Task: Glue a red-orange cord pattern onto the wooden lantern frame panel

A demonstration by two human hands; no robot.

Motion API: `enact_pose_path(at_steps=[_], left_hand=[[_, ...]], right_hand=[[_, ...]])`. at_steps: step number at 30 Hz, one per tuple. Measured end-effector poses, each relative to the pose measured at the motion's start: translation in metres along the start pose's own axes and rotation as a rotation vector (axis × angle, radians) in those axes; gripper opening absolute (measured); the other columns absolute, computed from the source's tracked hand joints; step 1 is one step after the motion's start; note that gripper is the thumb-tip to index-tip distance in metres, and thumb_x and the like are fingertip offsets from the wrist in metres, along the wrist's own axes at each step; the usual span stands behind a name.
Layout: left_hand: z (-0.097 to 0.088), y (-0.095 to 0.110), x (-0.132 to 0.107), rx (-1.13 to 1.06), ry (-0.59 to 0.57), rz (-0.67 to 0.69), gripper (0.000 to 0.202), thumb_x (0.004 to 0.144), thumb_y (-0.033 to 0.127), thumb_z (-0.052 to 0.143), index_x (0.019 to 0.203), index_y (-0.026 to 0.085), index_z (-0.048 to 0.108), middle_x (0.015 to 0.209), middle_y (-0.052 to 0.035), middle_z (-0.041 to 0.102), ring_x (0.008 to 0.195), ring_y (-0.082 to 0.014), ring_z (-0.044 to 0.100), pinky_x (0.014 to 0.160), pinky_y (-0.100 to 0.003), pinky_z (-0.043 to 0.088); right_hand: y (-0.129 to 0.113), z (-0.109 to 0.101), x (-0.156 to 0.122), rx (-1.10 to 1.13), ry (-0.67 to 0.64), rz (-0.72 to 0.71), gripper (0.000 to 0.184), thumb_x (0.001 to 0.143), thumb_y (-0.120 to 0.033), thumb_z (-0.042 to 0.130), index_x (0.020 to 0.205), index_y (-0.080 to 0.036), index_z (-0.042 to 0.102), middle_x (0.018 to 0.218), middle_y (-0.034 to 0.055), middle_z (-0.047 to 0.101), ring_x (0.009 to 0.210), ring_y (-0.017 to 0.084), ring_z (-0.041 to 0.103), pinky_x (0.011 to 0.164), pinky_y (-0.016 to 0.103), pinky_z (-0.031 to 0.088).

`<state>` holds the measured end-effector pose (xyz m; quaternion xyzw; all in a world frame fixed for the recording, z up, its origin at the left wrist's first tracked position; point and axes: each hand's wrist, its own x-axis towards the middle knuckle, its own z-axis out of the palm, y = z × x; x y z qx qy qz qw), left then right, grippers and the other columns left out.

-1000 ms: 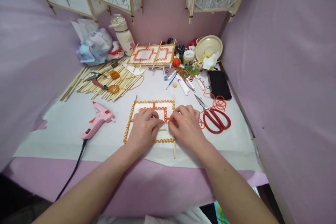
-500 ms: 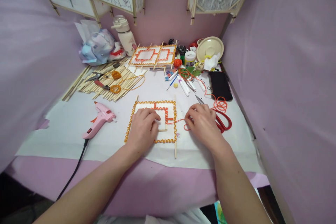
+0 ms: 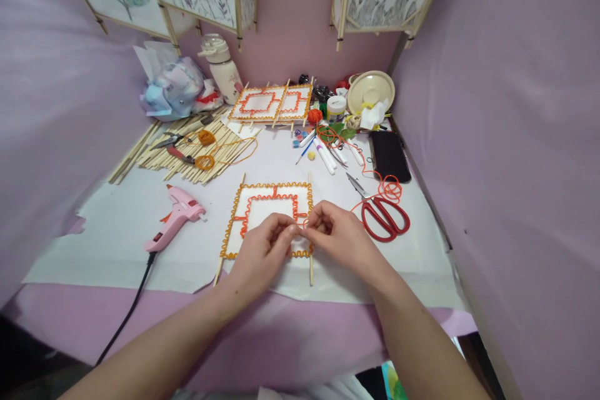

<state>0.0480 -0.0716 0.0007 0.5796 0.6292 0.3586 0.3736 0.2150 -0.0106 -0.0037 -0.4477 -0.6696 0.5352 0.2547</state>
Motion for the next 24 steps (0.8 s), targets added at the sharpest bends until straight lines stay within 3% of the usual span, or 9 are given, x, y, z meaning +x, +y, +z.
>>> enact_pose_path(at_steps=[4,8,12,15,18,21,24], left_hand=[[-0.002,-0.004,0.004,-0.112,-0.026,-0.086,0.022,0.093,0.04,0.05,0.085,0.02,0.056,0.063,0.0032,0.058,0.057,-0.0115,0.053,0.054,-0.024,0.039],[0.0,-0.007,0.008,-0.261,-0.073,-0.16,0.01,0.085,0.029,0.058,0.085,0.02,0.053,0.062,0.005,0.059,0.057,-0.0105,0.056,0.054,-0.021,0.041],[-0.005,-0.007,0.01,-0.136,-0.024,-0.1,0.009,0.082,0.019,0.059,0.09,0.019,0.057,0.073,0.0025,0.064,0.066,-0.0119,0.061,0.061,-0.023,0.046],[-0.01,-0.009,0.011,0.156,0.004,0.005,0.018,0.086,0.017,0.054,0.103,0.018,0.061,0.08,-0.0005,0.067,0.073,-0.0149,0.062,0.068,-0.027,0.046],[-0.013,-0.011,0.012,0.399,0.006,0.096,0.024,0.088,0.013,0.049,0.108,0.017,0.064,0.089,-0.0044,0.069,0.082,-0.0182,0.063,0.076,-0.031,0.047],[-0.013,-0.012,0.013,0.542,-0.005,0.15,0.023,0.089,0.011,0.049,0.102,0.016,0.067,0.094,-0.0061,0.068,0.088,-0.0202,0.064,0.079,-0.032,0.048],[-0.013,-0.012,0.013,0.652,-0.01,0.162,0.022,0.089,0.01,0.048,0.095,0.016,0.068,0.094,-0.0071,0.067,0.088,-0.0213,0.063,0.079,-0.033,0.048]], right_hand=[[0.001,0.004,-0.003,-0.012,-0.072,-0.019,0.023,0.077,-0.029,0.069,0.074,-0.021,0.047,0.069,-0.0043,0.058,0.061,0.011,0.051,0.055,0.024,0.039],[0.0,0.005,-0.006,-0.013,-0.152,-0.005,0.027,0.076,-0.027,0.068,0.069,-0.021,0.043,0.071,-0.0028,0.062,0.064,0.012,0.054,0.056,0.023,0.04],[0.0,-0.001,-0.006,0.01,-0.268,0.017,0.018,0.079,-0.029,0.068,0.075,-0.02,0.052,0.075,-0.0017,0.065,0.068,0.013,0.058,0.058,0.024,0.041],[0.002,-0.007,-0.002,-0.129,-0.135,-0.068,0.012,0.083,-0.031,0.065,0.087,-0.021,0.06,0.071,-0.0022,0.061,0.063,0.013,0.054,0.057,0.025,0.04],[0.008,-0.008,0.005,-0.362,0.061,-0.302,0.007,0.088,-0.025,0.061,0.093,-0.021,0.065,0.082,0.0019,0.063,0.077,0.016,0.056,0.069,0.03,0.043],[0.013,-0.001,0.01,-0.548,0.103,-0.474,0.01,0.09,-0.022,0.059,0.096,-0.022,0.068,0.093,0.0055,0.064,0.092,0.02,0.055,0.08,0.034,0.042],[0.016,0.006,0.012,-0.657,0.119,-0.493,0.008,0.091,-0.023,0.061,0.092,-0.022,0.069,0.093,0.0054,0.064,0.091,0.02,0.052,0.079,0.035,0.038]])
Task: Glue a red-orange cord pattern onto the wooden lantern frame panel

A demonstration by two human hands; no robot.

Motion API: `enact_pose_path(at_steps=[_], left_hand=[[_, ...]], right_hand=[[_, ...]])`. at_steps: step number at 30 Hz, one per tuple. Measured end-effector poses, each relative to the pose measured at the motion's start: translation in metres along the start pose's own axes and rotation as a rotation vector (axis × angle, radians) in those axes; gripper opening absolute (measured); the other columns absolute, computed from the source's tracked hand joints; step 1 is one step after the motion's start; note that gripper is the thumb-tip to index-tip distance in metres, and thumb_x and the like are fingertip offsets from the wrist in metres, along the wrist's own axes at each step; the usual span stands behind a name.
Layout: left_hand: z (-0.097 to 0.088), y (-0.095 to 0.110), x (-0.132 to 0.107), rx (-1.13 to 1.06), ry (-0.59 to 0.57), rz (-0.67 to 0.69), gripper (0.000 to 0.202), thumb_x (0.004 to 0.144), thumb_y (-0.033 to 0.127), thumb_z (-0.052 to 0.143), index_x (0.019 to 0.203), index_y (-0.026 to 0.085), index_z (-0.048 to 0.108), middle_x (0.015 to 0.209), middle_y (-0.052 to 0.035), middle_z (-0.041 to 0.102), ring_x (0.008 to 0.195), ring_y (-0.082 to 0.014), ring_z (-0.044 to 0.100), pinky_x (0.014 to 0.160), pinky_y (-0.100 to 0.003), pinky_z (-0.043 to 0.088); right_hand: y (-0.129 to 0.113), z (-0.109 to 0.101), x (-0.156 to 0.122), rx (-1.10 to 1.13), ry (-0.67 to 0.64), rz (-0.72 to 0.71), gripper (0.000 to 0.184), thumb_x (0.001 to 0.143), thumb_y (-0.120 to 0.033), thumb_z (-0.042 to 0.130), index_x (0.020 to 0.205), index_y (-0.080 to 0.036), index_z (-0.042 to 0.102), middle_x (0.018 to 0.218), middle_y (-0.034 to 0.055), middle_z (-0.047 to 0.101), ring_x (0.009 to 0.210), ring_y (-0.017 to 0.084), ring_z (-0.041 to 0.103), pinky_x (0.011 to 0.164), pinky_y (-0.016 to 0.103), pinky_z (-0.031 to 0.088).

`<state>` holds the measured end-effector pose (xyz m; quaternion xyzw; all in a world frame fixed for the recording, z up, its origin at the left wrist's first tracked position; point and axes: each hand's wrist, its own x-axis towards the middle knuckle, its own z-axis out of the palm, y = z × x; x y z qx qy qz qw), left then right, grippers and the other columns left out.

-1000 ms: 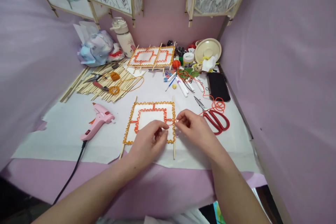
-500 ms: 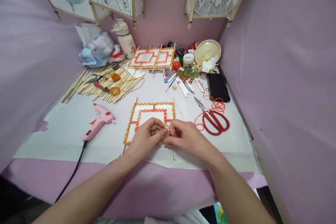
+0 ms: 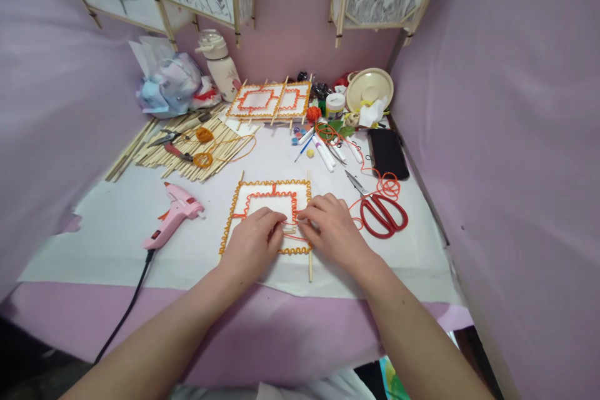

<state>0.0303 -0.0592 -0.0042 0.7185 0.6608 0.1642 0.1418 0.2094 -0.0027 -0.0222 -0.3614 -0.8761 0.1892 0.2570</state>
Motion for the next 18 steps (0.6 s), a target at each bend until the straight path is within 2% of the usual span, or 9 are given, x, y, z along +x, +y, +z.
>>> enact_pose_path(at_steps=[5,14,18], left_hand=[[0.0013,-0.0019,0.001,0.1,0.006,0.015,0.021,0.091,0.011,0.047,0.092,0.014,0.068,0.091,-0.0081,0.064,0.088,-0.0228,0.06,0.08,-0.035,0.049],[0.0065,-0.0067,0.0031,0.106,0.038,0.056,0.02,0.091,0.011,0.048,0.092,0.014,0.067,0.089,-0.0084,0.062,0.088,-0.0237,0.058,0.082,-0.038,0.049],[0.0075,-0.008,0.0008,0.101,0.121,0.102,0.022,0.087,0.006,0.047,0.096,0.014,0.066,0.093,-0.0102,0.06,0.091,-0.025,0.056,0.082,-0.039,0.05]], right_hand=[[-0.0041,0.004,0.0011,-0.066,0.0,0.014,0.007,0.089,-0.022,0.064,0.084,-0.023,0.068,0.092,0.0028,0.064,0.091,0.019,0.052,0.076,0.035,0.032],[-0.0061,0.0059,0.0024,-0.084,0.033,-0.04,0.007,0.09,-0.022,0.062,0.086,-0.023,0.068,0.094,0.0027,0.063,0.092,0.019,0.051,0.077,0.035,0.03],[-0.0065,0.0063,0.0028,-0.104,0.033,-0.025,0.005,0.089,-0.02,0.063,0.085,-0.022,0.067,0.094,0.0026,0.064,0.092,0.02,0.05,0.078,0.036,0.03]])
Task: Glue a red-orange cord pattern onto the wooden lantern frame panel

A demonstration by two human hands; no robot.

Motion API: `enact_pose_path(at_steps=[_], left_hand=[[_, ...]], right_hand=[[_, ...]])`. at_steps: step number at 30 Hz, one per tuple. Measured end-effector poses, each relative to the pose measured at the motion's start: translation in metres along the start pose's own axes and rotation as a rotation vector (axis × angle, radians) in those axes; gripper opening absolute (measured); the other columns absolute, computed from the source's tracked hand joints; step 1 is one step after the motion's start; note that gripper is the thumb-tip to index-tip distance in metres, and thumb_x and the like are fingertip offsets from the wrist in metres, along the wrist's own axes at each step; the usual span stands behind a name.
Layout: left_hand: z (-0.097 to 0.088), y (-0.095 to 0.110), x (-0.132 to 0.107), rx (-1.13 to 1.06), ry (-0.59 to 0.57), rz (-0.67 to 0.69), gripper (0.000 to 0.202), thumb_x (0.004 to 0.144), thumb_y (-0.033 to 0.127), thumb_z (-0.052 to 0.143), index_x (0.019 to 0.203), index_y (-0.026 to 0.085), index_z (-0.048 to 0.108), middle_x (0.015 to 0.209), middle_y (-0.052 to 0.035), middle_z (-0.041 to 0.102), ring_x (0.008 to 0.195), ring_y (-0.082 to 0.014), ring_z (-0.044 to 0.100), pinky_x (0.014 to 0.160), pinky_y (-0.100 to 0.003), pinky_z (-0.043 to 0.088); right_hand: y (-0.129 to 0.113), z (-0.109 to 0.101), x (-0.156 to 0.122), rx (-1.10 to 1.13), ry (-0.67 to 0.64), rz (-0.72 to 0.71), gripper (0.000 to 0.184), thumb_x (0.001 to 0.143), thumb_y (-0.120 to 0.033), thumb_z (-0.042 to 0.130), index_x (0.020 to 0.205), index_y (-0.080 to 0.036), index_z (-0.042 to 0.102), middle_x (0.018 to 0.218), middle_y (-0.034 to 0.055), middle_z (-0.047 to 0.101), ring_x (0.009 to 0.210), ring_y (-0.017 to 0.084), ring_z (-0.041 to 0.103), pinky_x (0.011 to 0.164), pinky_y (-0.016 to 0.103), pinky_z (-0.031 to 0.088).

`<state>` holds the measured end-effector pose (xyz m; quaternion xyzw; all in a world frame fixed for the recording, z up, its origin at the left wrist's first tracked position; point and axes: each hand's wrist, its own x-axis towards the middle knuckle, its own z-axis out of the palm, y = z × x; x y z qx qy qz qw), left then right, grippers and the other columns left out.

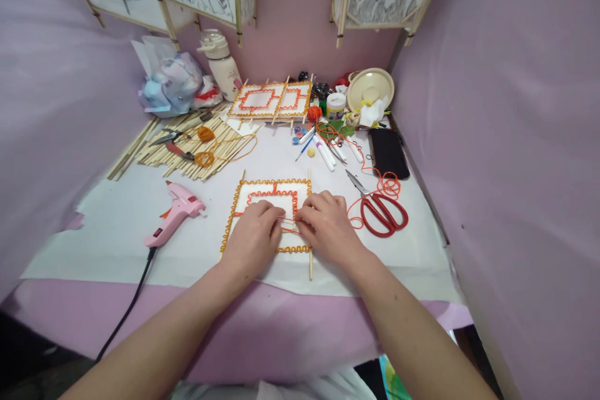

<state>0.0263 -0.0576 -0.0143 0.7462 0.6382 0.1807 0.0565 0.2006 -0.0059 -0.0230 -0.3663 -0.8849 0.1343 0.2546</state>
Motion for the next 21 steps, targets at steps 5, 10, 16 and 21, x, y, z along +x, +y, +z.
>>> enact_pose_path(at_steps=[5,10,16,21], left_hand=[[0.0007,0.0039,-0.0019,-0.169,0.136,0.124,0.029,0.082,0.007,0.055,0.11,0.014,0.061,0.115,-0.0112,0.059,0.104,-0.024,0.054,0.09,-0.038,0.048],[0.0043,0.0015,0.0038,-0.13,0.087,0.126,0.014,0.094,0.02,0.053,0.101,0.015,0.064,0.094,-0.0066,0.066,0.09,-0.0222,0.055,0.082,-0.037,0.047],[0.0049,-0.0004,0.007,-0.061,-0.038,0.064,0.018,0.096,0.021,0.05,0.091,0.017,0.067,0.09,-0.0059,0.065,0.089,-0.0204,0.055,0.083,-0.035,0.045],[0.0045,0.001,0.0066,-0.049,-0.072,0.052,0.015,0.095,0.02,0.051,0.093,0.016,0.066,0.091,-0.006,0.066,0.09,-0.0204,0.056,0.085,-0.035,0.045]], right_hand=[[-0.0001,0.0003,0.0007,-0.007,-0.003,0.013,0.005,0.089,-0.021,0.064,0.086,-0.021,0.067,0.093,0.0023,0.064,0.093,0.02,0.05,0.077,0.036,0.029],[-0.0003,0.0002,0.001,-0.012,-0.001,0.008,0.004,0.089,-0.021,0.064,0.087,-0.021,0.068,0.094,0.0027,0.064,0.093,0.02,0.05,0.077,0.036,0.029],[-0.0011,-0.005,-0.0008,-0.018,-0.012,0.026,0.008,0.089,-0.018,0.061,0.087,-0.022,0.067,0.093,0.0027,0.064,0.093,0.02,0.051,0.077,0.037,0.028],[-0.001,-0.0069,-0.0026,-0.017,0.006,0.027,0.01,0.088,-0.016,0.06,0.088,-0.023,0.067,0.094,0.0029,0.064,0.093,0.02,0.051,0.077,0.037,0.028]])
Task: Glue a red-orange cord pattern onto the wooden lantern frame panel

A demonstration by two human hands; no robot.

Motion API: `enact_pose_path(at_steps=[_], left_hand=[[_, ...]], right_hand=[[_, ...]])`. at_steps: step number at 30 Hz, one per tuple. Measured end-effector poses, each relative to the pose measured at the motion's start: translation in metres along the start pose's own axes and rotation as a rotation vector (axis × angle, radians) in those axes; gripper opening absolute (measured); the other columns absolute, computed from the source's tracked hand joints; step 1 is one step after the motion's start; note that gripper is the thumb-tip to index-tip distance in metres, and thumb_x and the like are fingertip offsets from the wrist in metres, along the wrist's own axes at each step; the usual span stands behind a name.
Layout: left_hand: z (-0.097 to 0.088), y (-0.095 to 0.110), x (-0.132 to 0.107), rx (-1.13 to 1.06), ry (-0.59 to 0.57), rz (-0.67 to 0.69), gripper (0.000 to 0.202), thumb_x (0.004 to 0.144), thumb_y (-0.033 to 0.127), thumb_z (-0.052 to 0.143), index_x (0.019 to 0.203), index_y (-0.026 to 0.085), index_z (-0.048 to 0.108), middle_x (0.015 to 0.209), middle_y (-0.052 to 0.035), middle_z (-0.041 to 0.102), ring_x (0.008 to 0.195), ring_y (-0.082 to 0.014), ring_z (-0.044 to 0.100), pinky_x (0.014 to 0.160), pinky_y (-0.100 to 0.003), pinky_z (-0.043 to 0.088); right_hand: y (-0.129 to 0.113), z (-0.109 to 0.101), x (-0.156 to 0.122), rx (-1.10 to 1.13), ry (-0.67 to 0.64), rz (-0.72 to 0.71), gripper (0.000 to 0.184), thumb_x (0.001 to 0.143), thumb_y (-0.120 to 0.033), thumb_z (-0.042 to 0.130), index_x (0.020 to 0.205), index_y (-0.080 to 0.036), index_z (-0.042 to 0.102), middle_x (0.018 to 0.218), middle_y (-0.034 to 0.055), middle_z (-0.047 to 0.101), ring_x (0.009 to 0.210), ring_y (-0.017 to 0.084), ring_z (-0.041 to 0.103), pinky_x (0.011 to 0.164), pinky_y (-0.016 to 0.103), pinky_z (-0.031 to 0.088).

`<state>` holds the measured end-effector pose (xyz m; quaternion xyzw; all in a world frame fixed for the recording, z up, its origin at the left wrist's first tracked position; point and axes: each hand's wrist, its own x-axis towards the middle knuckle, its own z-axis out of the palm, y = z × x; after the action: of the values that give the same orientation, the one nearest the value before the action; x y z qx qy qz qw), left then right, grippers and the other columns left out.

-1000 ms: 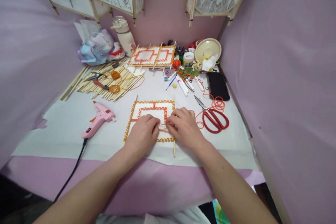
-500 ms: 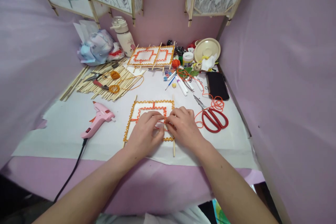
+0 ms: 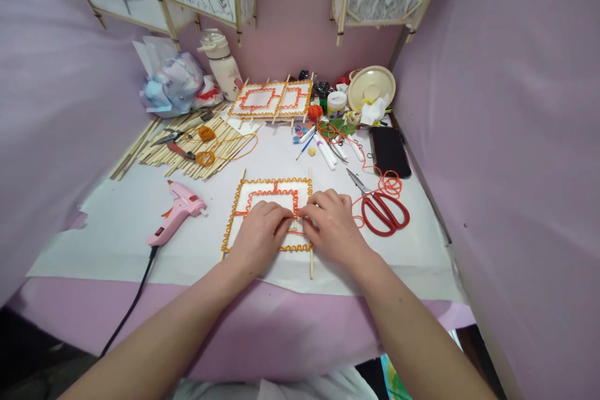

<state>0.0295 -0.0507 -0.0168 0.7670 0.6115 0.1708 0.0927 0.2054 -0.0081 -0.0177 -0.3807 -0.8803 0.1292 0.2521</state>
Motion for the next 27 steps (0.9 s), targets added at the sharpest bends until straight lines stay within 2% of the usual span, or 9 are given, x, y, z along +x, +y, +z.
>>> enact_pose_path(at_steps=[5,10,27], left_hand=[[-0.001,0.001,-0.001,-0.003,-0.006,-0.001,0.016,0.095,0.021,0.051,0.094,0.015,0.066,0.091,-0.0067,0.066,0.089,-0.0209,0.056,0.083,-0.035,0.044],[0.0,0.002,-0.002,-0.006,0.0,-0.017,0.016,0.095,0.02,0.05,0.092,0.015,0.065,0.089,-0.006,0.066,0.087,-0.0205,0.056,0.082,-0.034,0.045],[0.002,0.001,0.001,-0.032,0.002,-0.056,0.018,0.093,0.017,0.049,0.084,0.016,0.064,0.084,-0.0055,0.063,0.085,-0.02,0.055,0.08,-0.034,0.045]], right_hand=[[0.0,0.004,-0.001,0.01,0.001,-0.031,0.013,0.088,-0.016,0.06,0.094,-0.025,0.068,0.097,0.0034,0.064,0.095,0.021,0.051,0.078,0.037,0.028],[-0.001,0.008,0.0,0.0,0.0,-0.039,0.006,0.088,-0.018,0.062,0.086,-0.022,0.066,0.096,0.0028,0.065,0.095,0.02,0.05,0.078,0.037,0.027],[-0.004,0.01,0.003,-0.041,-0.037,0.003,0.008,0.087,-0.016,0.061,0.081,-0.021,0.065,0.096,0.0042,0.064,0.096,0.022,0.048,0.079,0.038,0.029]])
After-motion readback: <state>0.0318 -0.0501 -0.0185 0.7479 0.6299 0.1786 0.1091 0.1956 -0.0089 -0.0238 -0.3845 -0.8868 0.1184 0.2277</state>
